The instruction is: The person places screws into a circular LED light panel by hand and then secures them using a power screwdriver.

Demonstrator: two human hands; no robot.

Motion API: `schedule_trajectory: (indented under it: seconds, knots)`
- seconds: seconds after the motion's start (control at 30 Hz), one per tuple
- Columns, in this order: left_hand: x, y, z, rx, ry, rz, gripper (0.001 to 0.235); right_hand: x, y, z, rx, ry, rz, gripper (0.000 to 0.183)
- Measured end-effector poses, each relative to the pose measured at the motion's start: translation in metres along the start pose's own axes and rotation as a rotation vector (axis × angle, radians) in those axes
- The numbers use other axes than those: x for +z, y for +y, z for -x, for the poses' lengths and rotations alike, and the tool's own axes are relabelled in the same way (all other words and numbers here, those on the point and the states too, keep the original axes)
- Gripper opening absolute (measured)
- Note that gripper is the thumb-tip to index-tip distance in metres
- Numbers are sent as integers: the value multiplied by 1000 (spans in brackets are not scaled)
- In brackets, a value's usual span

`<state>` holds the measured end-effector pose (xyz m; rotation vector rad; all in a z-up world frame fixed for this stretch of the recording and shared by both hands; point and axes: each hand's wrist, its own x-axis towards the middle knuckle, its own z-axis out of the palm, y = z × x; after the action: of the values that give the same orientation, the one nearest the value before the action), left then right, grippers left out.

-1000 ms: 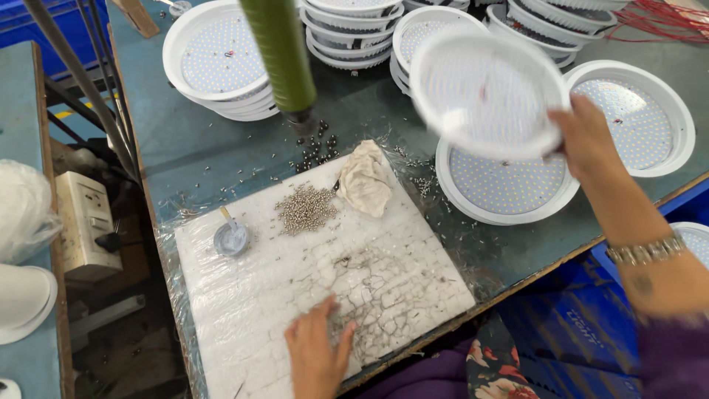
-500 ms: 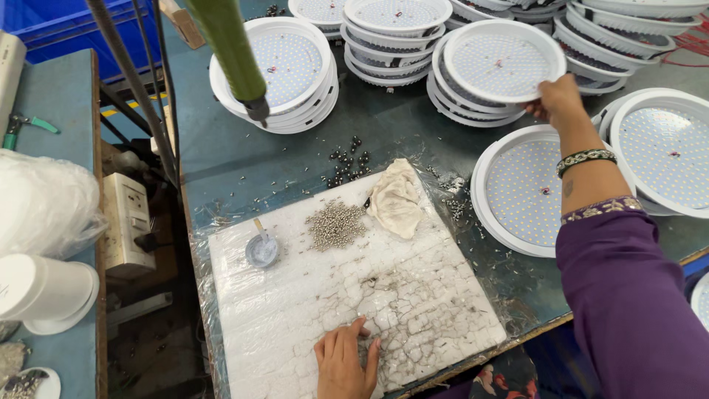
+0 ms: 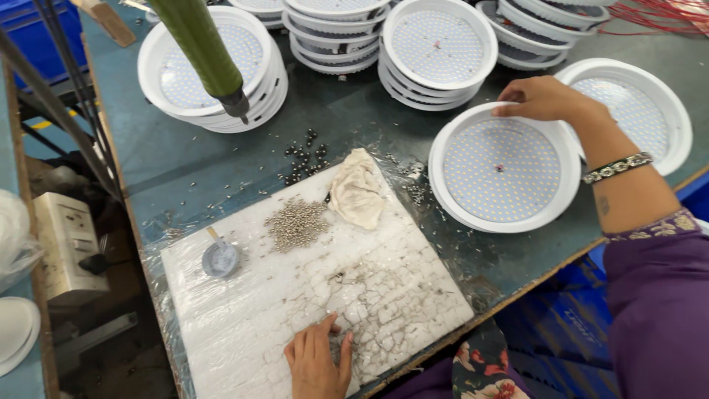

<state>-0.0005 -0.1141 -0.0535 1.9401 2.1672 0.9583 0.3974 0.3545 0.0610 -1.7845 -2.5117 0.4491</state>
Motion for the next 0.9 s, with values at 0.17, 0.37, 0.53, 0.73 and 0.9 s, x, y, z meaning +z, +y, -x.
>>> schedule_trajectory:
  seconds: [0.17,0.37,0.53,0.73,0.9]
  knots:
    - [-12,14,-8,-11,5,-6,43,22,-2,6,-108,238,101,43]
    - [-27,28,-10,25,40,23,38,-14,-30,33,-175,417,-14,35]
    - [-31,28,-8,-11,19,93,38,-16,-65,67,-101,351,-174,31]
    - [-36,14,0,-150,105,468,51,106,-164,115,-7,-33,-685,32]
    - [-34,8,9,-357,326,656,34,162,-246,138,-332,-151,-611,31]
